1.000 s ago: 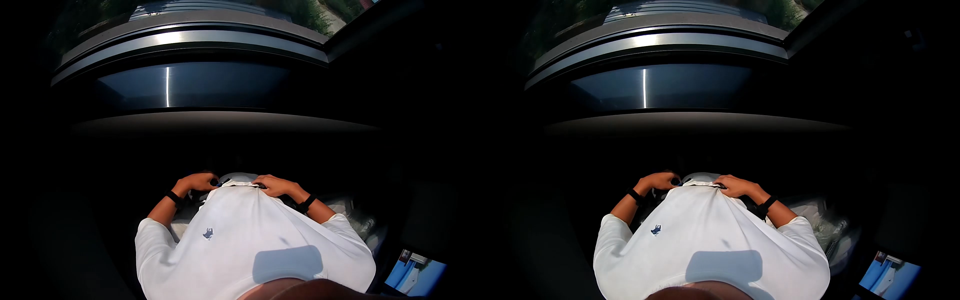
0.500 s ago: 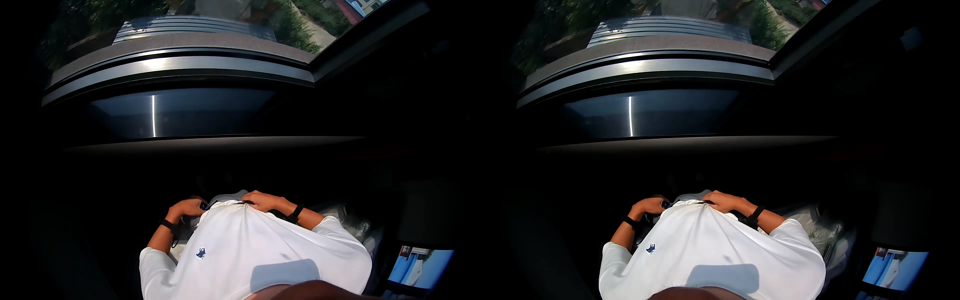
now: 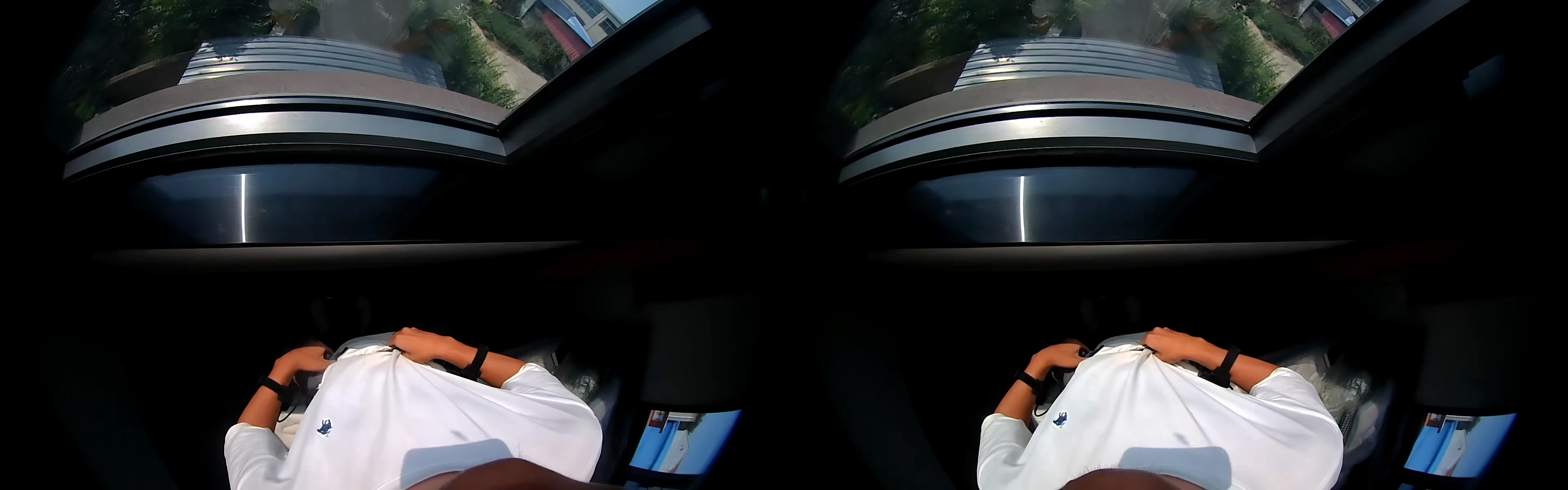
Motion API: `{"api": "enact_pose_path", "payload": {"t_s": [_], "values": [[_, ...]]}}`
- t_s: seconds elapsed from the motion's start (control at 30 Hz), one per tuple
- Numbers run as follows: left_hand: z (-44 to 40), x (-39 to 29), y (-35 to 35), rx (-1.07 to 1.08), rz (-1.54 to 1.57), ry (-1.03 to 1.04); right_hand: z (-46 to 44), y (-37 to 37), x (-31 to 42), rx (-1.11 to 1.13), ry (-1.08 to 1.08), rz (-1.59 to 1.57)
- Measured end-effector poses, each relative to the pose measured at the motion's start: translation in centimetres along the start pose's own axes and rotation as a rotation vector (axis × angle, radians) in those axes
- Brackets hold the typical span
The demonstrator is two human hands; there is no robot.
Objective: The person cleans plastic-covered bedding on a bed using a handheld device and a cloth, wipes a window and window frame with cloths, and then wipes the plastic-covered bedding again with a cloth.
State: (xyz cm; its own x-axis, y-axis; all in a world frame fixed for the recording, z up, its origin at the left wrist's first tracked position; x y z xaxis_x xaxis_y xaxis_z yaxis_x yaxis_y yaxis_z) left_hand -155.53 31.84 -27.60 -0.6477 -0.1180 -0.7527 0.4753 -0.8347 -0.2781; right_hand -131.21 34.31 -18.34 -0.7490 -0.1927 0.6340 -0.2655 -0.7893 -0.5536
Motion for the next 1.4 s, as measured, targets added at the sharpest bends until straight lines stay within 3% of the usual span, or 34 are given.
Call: {"api": "enact_pose_path", "payload": {"t_s": [0.1,0.17,0.23,0.27,0.3,0.37,0.5,0.53,0.6,0.7,0.73,0.77,0.83,0.87,0.9,1.0,1.03,1.1,1.17,1.23,1.3,1.4], "values": [[0.4,-0.1,0.0,-0.012,0.043,0.058,0.3,-1.4,1.9,0.004,0.015,0.006],[2.8,-1.5,-0.9,0.074,0.140,0.030,0.3,-1.9,3.5,0.042,-0.108,0.017],[5.4,-2.4,-1.5,0.081,0.155,0.069,0.6,-2.3,4.4,-0.109,-0.328,0.051],[6.0,-2.6,-1.5,0.024,0.128,-0.009,0.0,-2.7,4.7,0.063,-0.229,0.120],[6.2,-2.6,-1.7,-0.034,0.070,0.059,-0.3,-1.8,3.2,-0.015,-0.327,0.123],[5.8,-3.8,-2.4,-0.060,0.068,0.029,-0.4,-2.3,3.8,0.148,-0.284,0.142],[1.2,-5.6,-2.2,-0.115,0.057,0.265,1.6,-4.0,4.5,0.143,-0.180,0.117],[0.8,-5.9,-2.5,-0.123,0.063,0.264,2.0,-4.1,5.0,-0.025,-0.285,0.133],[0.8,-5.6,-2.7,0.056,0.040,0.263,2.8,-3.7,5.2,-0.145,-0.298,0.030],[0.7,-1.7,-3.0,0.108,0.031,0.116,0.9,-3.2,6.4,-0.165,-0.208,0.039],[0.2,0.7,-2.6,0.235,0.073,0.075,0.0,-2.3,6.7,-0.139,-0.139,0.033],[0.0,1.8,-2.4,0.236,0.072,0.070,-0.6,-1.6,7.0,-0.139,-0.141,0.029],[-0.1,3.9,-3.1,0.193,0.104,-0.143,-1.8,-1.3,7.4,-0.138,-0.139,0.022],[1.6,1.5,-4.7,0.072,0.043,-0.224,-2.0,-1.3,7.7,-0.143,-0.141,0.011],[1.2,1.9,-4.6,0.080,0.031,-0.231,-2.2,-1.2,7.8,-0.161,-0.177,0.013],[-0.8,2.0,-4.7,0.103,0.002,-0.059,-2.2,-0.8,7.3,-0.244,-0.204,0.073],[-1.2,2.2,-4.9,0.114,-0.032,-0.095,-2.1,-0.6,7.1,-0.301,-0.194,0.137],[-0.7,0.8,-6.2,0.037,-0.130,-0.024,-2.8,0.1,6.6,-0.238,-0.155,0.132],[-0.6,-0.9,-7.5,0.020,-0.100,0.014,-4.5,-0.2,8.4,-0.306,-0.210,0.084],[0.2,-3.5,-9.3,0.137,0.029,0.131,-6.5,0.4,10.1,-0.328,-0.229,-0.025],[2.0,-5.7,-10.4,0.165,-0.209,0.071,-7.2,1.5,9.5,-0.310,-0.306,-0.002],[1.5,-3.8,-8.7,0.232,-0.323,0.180,-6.3,2.2,7.5,-0.251,-0.248,-0.148]]}}
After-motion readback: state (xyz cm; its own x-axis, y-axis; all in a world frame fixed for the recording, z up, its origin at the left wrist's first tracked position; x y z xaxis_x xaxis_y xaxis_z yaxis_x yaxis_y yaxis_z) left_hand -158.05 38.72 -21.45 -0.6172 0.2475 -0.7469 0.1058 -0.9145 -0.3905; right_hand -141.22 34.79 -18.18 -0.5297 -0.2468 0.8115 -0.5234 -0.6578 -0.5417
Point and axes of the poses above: each hand's wrist, its own z-axis away from the middle knuckle, its own y-axis out of the palm, x = y × z, the point moved 5 cm from there along -z, towards the middle knuckle, and after that the axes turned 9 degrees about -x, right-handed, at the moved point
